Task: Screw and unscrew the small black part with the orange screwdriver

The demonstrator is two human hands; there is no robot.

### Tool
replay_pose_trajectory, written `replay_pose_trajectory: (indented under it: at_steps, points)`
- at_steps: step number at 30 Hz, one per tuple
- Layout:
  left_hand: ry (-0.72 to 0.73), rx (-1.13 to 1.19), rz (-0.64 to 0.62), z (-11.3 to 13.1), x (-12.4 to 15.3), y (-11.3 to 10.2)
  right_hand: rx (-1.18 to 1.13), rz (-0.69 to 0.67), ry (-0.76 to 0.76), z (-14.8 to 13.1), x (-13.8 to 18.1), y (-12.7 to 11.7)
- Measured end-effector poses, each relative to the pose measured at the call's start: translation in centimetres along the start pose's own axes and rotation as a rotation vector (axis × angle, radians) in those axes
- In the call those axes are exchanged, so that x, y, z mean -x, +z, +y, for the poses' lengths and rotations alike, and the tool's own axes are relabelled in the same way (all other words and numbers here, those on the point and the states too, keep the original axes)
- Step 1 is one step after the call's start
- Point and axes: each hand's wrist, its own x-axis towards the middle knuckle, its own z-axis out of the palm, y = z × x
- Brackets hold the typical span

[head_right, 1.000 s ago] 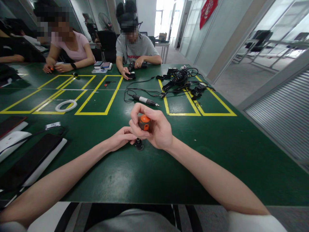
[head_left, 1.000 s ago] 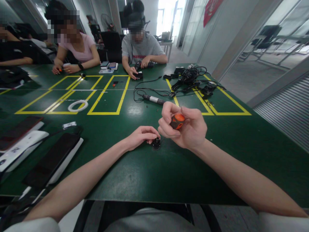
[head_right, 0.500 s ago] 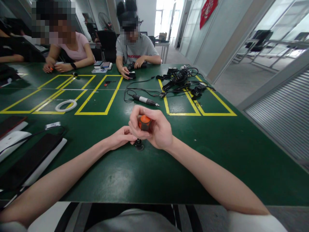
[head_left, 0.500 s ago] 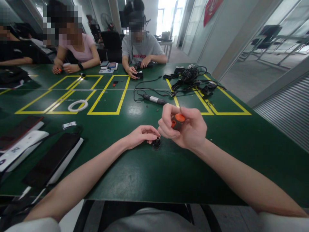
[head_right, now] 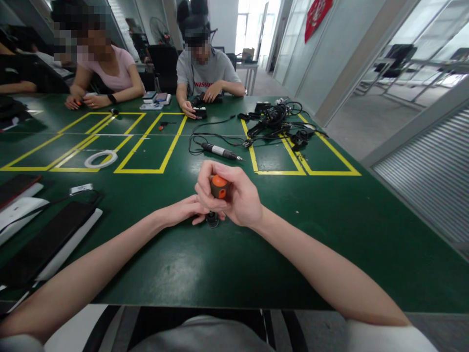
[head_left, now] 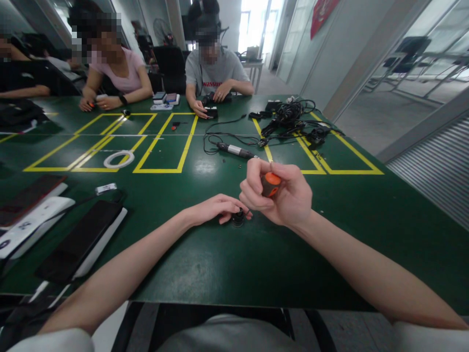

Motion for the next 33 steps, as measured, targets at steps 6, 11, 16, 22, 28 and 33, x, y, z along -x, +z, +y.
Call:
replay_pose_trajectory:
  at_steps: [6, 11, 16, 22, 28, 33]
  points:
    - [-0.018, -0.029, 0.000, -0.6, -0.6, -0.2, -0.003, -0.021, -0.004, -0.1, 0.0, -0.2]
    - [-0.046, -0.033, 0.048, -0.7, -0.8, 0.0, 0.008, -0.020, 0.003, 0.0, -0.1, -0.1]
    - [-0.047, -0.028, 0.080, 0.2, -0.4, 0.7, 0.021, 0.037, 0.023, 0.2, -0.2, 0.1]
    - [-0.061, -0.032, 0.076, -0.6, -1.0, 0.4, 0.005, 0.007, 0.043, 0.1, 0.0, -0.2]
    - [-0.016, -0.022, 0.060, -1.0, -1.1, 0.1, 0.030, 0.029, -0.018, 0.1, -0.1, 0.0]
    - [-0.040, -0.013, 0.048, -1.0, -1.0, 0.1, 0.056, 0.045, -0.011, 0.1, -0.2, 0.2]
